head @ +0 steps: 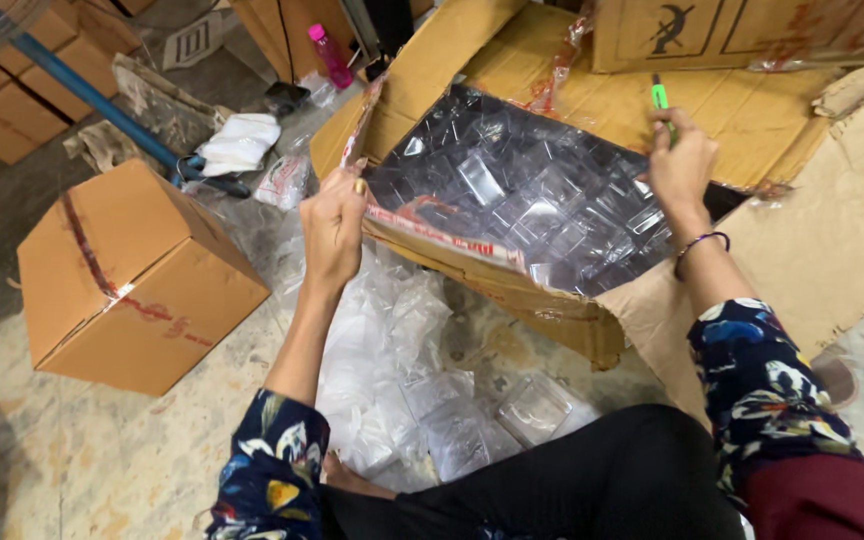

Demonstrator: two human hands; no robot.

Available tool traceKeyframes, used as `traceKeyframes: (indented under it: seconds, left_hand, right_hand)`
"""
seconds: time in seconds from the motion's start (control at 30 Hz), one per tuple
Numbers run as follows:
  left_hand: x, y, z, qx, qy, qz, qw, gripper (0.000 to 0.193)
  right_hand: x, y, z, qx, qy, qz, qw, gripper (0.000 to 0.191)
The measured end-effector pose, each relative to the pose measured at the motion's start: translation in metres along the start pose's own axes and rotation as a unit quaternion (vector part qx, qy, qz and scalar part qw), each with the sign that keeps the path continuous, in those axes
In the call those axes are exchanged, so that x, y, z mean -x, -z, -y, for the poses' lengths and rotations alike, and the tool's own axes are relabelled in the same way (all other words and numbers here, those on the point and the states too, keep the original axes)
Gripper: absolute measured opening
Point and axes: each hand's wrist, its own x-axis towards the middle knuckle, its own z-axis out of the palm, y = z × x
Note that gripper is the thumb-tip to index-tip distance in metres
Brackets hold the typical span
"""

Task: The person sits on the floor, uses a green utility knife to cut the tape on a cardboard box, opens it, and takes out clear plastic containers one at a time. They nest and stack the containers by hand and place them aside, with plastic packaging film scattered around the work area.

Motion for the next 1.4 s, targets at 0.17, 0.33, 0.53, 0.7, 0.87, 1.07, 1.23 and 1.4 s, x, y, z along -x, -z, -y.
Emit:
traceKeyframes:
  seconds: [0.17,0.33,0.53,0.7,0.87,1.07,1.23,1.4]
  left_hand:
    - [0.025,0.002,-0.012,-0.015,0.053,-0.032,0.998,0.033]
    - [0.034,-0.001,-0.013,0.006,0.038,-0.065,0.997,0.036]
    - [0.064,0.001,-0.007,0.007,0.003,-0.087,0.996,0.038]
    - [0.069,-0.01,0.01,-0.004,0.015,-0.118,0.993,0.036]
    - [0.125,-0.016,0.009,-0.177,-0.084,-0.216,0.956,0.03]
    - [0.21,0.001,-0.005,-0.026,0.167,-0.174,0.97,0.033]
    - [0.19,0.014,-0.019,0.017,0.139,-0.144,0.98,0.033]
    - [0.19,0.023,-0.035,0.045,0.115,-0.169,0.978,0.029]
  right_hand:
    - [-0.001,0.004,-0.001,0.01,0.03,-0.005,0.999,0.017]
    - [-0.004,0.008,0.003,0.027,0.025,-0.004,0.999,0.017]
    - [-0.001,0.009,0.002,0.057,0.0,-0.009,0.998,0.016]
    - [0.002,0.009,0.007,0.037,0.002,-0.028,0.999,0.021]
    - [-0.005,0.002,0.045,-0.1,-0.023,0.029,0.994,0.039]
    - [-0.003,-0.048,0.12,-0.101,0.088,0.118,0.984,0.028]
    - [0.006,-0.073,0.161,-0.158,0.049,0.224,0.96,0.03]
    - [0.022,-0.059,0.163,-0.144,0.04,0.23,0.962,0.03]
